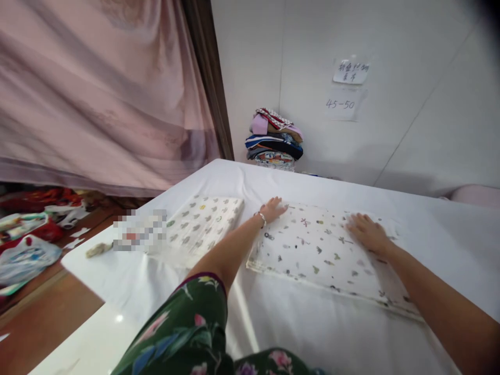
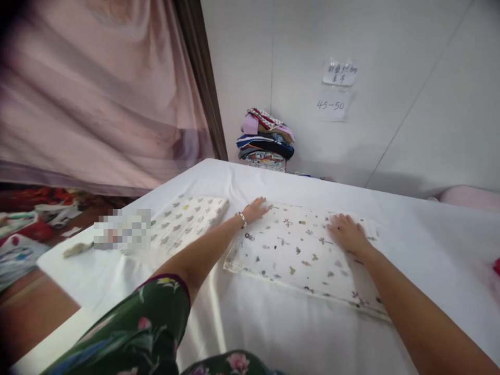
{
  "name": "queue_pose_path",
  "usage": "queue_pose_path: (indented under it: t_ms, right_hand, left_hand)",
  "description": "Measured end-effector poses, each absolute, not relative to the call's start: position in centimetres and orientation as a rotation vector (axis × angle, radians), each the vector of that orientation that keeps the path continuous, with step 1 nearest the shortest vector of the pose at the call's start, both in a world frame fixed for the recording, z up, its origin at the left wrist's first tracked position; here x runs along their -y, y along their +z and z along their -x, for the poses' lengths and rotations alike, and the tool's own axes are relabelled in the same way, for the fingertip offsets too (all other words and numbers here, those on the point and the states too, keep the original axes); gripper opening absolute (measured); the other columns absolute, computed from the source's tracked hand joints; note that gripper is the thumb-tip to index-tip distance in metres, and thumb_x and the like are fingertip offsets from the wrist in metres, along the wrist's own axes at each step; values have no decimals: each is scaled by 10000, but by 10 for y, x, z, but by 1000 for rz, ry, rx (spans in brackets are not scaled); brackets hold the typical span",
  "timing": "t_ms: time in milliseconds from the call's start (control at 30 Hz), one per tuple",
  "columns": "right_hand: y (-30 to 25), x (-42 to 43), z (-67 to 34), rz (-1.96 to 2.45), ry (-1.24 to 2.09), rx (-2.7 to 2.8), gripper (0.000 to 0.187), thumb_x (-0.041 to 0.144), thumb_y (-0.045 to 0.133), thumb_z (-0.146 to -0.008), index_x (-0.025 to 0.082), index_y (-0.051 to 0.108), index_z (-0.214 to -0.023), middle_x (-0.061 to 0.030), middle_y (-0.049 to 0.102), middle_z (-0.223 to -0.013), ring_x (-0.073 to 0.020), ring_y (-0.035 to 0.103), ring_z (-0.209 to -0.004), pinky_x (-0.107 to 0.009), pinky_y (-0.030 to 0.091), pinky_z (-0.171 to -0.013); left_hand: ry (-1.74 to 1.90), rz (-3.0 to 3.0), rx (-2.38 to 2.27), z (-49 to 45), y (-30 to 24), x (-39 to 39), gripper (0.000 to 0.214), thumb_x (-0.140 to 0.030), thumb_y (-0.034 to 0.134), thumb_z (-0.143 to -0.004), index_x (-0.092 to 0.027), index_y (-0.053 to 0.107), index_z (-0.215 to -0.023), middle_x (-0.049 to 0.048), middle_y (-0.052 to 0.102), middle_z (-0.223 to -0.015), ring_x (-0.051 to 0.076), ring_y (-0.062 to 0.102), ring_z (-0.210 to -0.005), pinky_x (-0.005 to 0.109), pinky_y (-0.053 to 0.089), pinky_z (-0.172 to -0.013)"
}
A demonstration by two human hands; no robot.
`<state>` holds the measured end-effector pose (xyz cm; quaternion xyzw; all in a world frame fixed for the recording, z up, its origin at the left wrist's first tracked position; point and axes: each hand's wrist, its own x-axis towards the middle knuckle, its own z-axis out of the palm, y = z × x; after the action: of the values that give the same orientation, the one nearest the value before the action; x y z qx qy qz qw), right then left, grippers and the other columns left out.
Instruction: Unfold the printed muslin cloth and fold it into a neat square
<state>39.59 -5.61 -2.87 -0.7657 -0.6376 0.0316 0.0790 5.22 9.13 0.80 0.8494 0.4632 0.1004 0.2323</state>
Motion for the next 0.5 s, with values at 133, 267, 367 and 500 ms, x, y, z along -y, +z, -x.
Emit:
queue_pose_path:
  t_ms: [133,267,367,500]
  right_hand:
    - [-40,121,-433,2365,62,1844,571,552,285,-828,256,454,-1286,-99,350,-1420,-323,254,-1316,-624,221,-988]
    - [-39,169,-453,2591,29,1557,613,566,248,-812,221,498,-1253,-168,369,-1393,-364,283,-1292,-609,281,-953]
    - [-25,176,-424,2456,-187,1578,575,529,265,-819,191,542,-1194,-179,394,-1369,-347,247,-1313,-562,274,-1006]
    - [-5,163,-330,1961,51,1748,429,476,368,-837,246,585,-1127,-73,507,-1290,-271,388,-1249,-431,312,-1057]
  left_hand:
    - [359,-2235,-1255,-4,5,-62,572,-446,435,-829,-200,382,-1343,42,316,-1445,178,306,-1315,287,239,-1088]
    - [514,-2146,-1306,40,-5,-13,507,-397,489,-805,-213,474,-1277,19,465,-1350,172,439,-1223,256,325,-1038]
    - [644,-2037,-1440,59,-8,18,427,-381,440,-831,-188,542,-1199,35,634,-1120,165,591,-989,261,453,-881]
    - [747,-1934,-1560,71,-6,52,305,-331,472,-806,-197,635,-1027,9,681,-840,135,610,-729,241,483,-703]
